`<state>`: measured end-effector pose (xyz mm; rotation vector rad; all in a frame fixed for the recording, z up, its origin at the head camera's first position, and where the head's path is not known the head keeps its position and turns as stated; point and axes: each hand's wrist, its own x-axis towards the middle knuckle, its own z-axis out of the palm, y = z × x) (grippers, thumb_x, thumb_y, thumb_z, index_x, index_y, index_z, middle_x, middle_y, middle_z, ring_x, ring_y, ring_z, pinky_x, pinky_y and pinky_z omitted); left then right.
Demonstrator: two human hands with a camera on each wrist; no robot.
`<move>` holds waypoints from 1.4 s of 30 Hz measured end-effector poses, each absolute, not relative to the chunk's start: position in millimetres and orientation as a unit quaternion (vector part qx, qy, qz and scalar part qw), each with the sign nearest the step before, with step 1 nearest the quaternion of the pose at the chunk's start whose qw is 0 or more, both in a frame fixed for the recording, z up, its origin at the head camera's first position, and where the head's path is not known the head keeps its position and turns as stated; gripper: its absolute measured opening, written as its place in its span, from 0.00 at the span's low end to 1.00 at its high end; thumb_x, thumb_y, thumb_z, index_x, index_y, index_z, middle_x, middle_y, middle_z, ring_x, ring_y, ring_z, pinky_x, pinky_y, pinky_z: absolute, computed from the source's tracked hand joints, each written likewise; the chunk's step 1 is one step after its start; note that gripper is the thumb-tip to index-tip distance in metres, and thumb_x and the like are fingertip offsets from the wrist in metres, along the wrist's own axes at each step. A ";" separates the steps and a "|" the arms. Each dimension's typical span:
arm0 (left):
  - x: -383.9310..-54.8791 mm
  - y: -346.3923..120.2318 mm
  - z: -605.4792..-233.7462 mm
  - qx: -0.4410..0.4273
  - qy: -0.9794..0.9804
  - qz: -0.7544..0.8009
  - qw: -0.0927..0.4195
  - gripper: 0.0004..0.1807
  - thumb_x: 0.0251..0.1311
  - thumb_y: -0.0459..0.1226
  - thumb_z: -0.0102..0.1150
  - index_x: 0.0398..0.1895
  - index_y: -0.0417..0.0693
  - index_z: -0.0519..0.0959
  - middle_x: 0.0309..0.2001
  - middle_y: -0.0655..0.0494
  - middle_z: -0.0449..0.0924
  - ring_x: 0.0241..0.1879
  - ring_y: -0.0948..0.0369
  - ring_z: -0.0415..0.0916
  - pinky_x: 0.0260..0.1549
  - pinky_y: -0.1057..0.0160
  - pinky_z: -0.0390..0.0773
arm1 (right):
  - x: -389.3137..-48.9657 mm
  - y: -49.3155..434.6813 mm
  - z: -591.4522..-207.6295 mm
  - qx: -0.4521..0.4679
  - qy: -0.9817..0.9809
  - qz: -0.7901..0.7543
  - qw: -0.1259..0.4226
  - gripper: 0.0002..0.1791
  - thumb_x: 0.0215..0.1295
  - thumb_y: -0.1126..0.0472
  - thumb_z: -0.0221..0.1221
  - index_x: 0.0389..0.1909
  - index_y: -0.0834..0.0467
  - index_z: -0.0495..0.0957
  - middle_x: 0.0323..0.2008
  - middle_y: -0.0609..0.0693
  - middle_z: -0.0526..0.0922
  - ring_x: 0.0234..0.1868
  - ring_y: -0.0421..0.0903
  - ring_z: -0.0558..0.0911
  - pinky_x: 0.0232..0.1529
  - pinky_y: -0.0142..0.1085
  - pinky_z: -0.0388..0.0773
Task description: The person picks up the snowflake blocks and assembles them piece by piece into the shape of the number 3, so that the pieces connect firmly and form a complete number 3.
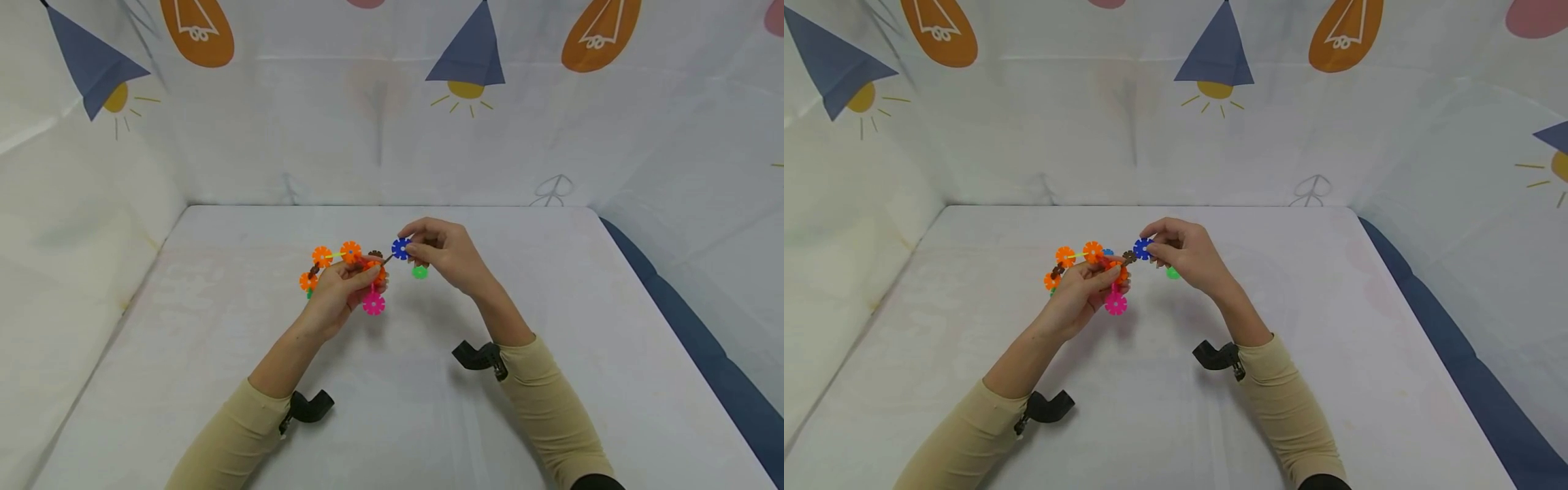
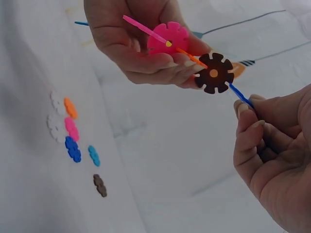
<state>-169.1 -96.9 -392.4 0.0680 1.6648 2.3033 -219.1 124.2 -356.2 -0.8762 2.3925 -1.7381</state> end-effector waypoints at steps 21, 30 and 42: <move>-167.1 -98.8 -390.3 0.041 0.637 0.759 0.130 0.16 0.67 0.38 0.60 0.53 0.36 0.78 0.43 0.48 0.84 0.41 0.59 0.84 0.48 0.66 0.84 | -210.2 121.0 -352.3 -0.289 0.789 -0.542 0.032 0.09 0.70 0.66 0.59 0.47 0.59 0.83 0.34 0.54 0.84 0.30 0.49 0.80 0.31 0.32 0.80; -166.5 -101.8 -387.2 0.053 0.699 0.707 0.098 0.14 0.65 0.39 0.63 0.50 0.41 0.81 0.47 0.44 0.86 0.44 0.56 0.86 0.50 0.64 0.84 | -208.9 117.8 -355.1 -0.306 0.780 -0.546 0.013 0.08 0.69 0.67 0.59 0.45 0.60 0.83 0.37 0.55 0.85 0.31 0.46 0.81 0.34 0.31 0.81; -167.6 -106.1 -382.2 0.055 0.708 0.699 0.086 0.13 0.64 0.37 0.64 0.49 0.40 0.82 0.46 0.44 0.87 0.43 0.55 0.87 0.49 0.64 0.84 | -208.8 113.2 -364.9 -0.329 0.775 -0.538 -0.033 0.07 0.69 0.69 0.59 0.43 0.59 0.83 0.35 0.53 0.86 0.30 0.49 0.80 0.34 0.30 0.81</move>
